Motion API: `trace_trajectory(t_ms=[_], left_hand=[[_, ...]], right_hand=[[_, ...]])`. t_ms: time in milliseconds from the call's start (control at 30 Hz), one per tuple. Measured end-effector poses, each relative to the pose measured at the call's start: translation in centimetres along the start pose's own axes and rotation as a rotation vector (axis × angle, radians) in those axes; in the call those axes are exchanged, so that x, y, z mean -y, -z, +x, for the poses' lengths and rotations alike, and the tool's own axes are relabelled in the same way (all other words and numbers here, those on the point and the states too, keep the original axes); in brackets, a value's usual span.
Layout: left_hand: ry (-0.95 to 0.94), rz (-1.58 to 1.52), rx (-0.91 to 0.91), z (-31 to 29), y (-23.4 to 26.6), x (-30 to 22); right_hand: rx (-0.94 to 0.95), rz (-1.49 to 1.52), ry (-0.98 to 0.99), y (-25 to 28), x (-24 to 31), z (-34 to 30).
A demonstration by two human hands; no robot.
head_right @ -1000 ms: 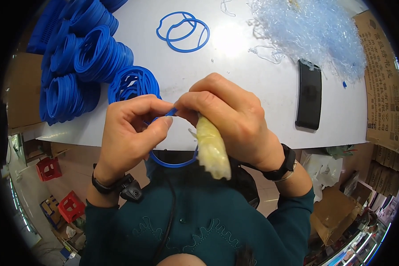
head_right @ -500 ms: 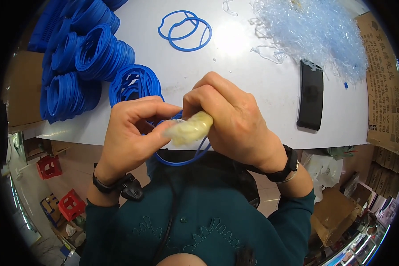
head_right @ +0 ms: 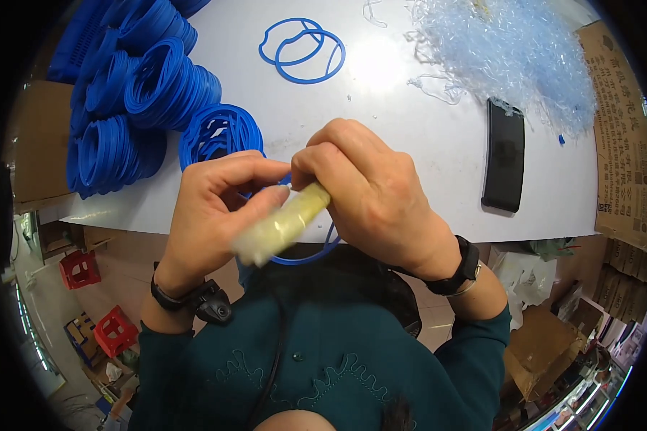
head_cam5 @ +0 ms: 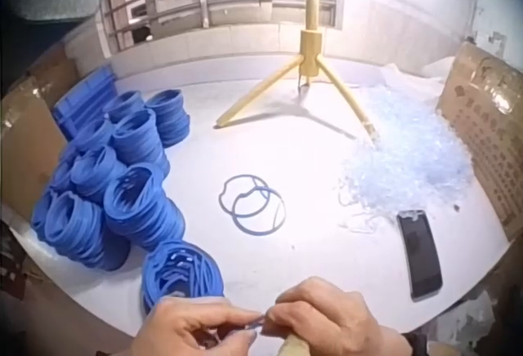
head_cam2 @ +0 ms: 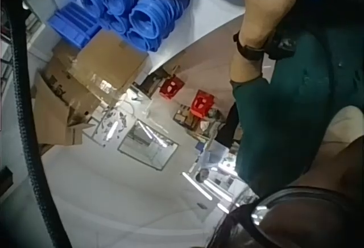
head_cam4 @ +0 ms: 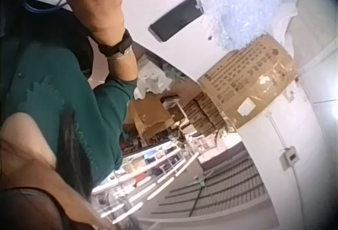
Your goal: The person joins the ends of blue plastic rings using a handheld tool and then places the rings into a cardboard box. After opening another box with shears, they continue placing more blue plastic rings inside it.
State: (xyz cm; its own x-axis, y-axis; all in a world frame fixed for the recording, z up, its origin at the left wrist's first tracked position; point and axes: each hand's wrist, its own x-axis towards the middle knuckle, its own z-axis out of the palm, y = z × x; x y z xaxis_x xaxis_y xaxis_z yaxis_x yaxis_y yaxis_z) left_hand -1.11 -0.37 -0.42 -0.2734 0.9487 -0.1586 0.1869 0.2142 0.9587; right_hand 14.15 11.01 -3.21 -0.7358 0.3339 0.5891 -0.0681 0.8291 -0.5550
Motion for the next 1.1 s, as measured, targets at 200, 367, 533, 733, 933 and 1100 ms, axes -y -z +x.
trace_trajectory(t_ms=[200,367,533,733,933,1100], left_hand=[[0.173,-0.299,0.044,-0.1,0.2,0.4],[0.078,-0.137,0.001,-0.3,-0.1,-0.1],[-0.049,0.07,0.054,-0.3,0.2,0.1],[-0.169,0.127,-0.003,0.1,0.0,0.4],[0.065,-0.091,0.075,0.1,0.4,-0.1],[0.262,-0.381,0.152,0.3,0.5,-0.2]], right_hand=[[-0.094,0.02,-0.066,0.6,0.6,-0.2],[-0.098,0.03,-0.078,0.2,0.3,0.4],[-0.056,-0.027,-0.014,0.0,0.0,0.4],[-0.018,-0.021,-0.031,0.3,0.0,0.4],[0.047,-0.028,0.008,0.4,-0.5,-0.2],[0.012,-0.095,0.176,0.5,-0.7,-0.1]])
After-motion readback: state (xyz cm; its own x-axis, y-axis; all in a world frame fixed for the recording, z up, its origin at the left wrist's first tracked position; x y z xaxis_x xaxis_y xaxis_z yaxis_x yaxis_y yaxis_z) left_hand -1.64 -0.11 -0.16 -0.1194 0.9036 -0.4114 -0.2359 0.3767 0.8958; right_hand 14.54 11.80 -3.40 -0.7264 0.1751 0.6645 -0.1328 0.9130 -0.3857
